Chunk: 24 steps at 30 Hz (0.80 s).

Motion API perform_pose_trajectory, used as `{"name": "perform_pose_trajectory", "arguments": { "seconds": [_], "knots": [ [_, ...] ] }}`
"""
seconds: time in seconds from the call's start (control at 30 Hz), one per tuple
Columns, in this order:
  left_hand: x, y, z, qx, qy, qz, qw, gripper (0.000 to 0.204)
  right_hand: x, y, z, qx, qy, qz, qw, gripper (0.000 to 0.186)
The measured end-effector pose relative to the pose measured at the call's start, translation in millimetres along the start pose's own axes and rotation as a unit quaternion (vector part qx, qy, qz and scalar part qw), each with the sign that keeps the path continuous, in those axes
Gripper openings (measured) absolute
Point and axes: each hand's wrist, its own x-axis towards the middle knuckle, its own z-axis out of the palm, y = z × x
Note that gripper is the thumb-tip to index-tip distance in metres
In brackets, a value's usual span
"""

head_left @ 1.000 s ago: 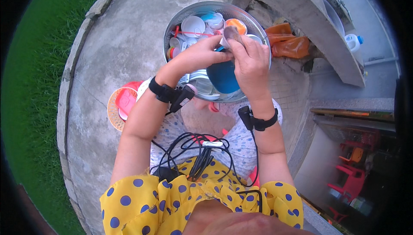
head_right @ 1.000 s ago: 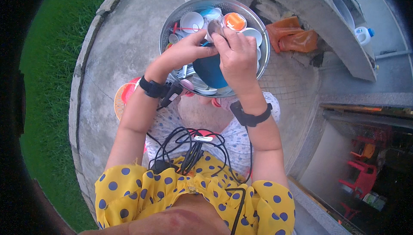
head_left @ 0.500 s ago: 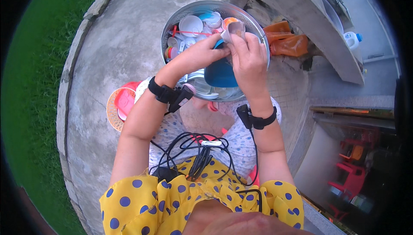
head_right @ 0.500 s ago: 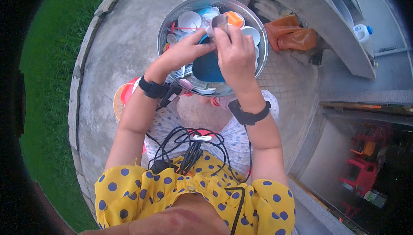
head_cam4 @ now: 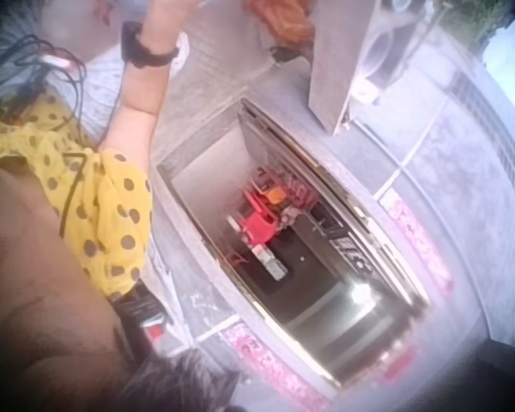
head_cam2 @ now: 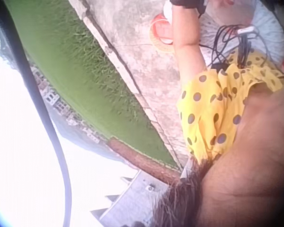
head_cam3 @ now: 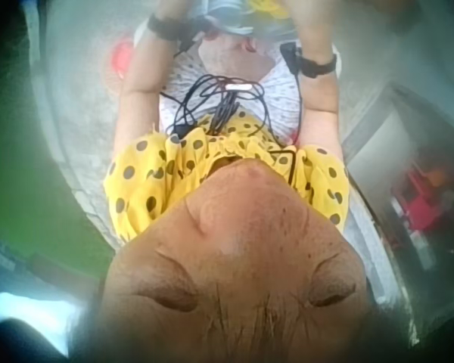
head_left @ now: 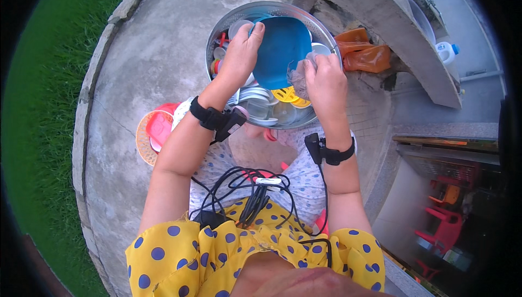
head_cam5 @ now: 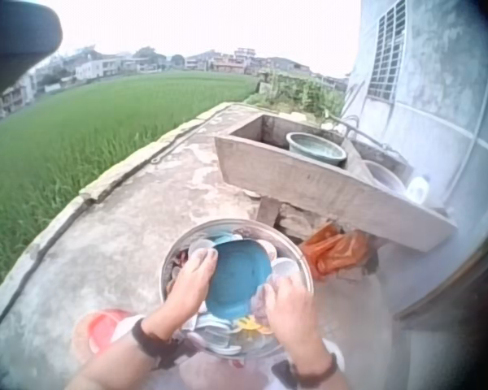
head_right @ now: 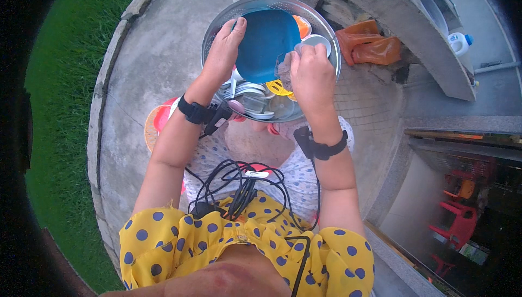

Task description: The person scrubs various plastic kitchen items, including a red tray, a blue lid, and yellow strainers, using a grey cloth. They wipe the items thoroughly and place them into a red basket. The person also scrubs white ceramic cups and places them into the same basket.

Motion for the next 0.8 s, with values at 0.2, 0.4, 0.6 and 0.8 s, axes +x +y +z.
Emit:
{"name": "perform_pose_trajectory", "arguments": {
  "seconds": [0.2,0.4,0.6,0.8],
  "knots": [
    [-5.5,9.9,5.6,0.010,-0.116,-0.058,0.992,0.057,5.3,-6.9,5.0,0.144,0.052,-0.083,0.985,0.033],
    [-1.8,10.9,1.8,-0.104,-0.104,-0.061,0.987,0.054,-1.4,-1.6,21.2,0.086,-0.052,-0.194,0.976,0.085],
    [8.0,1.0,-11.4,-0.178,-0.085,-0.056,0.979,0.050,-4.9,-18.5,4.4,0.118,-0.110,-0.260,0.952,0.083],
    [1.2,17.5,-10.3,-0.232,-0.106,-0.091,0.963,0.056,-8.4,-22.1,1.7,0.181,-0.142,-0.236,0.944,0.058]
  ]
}}
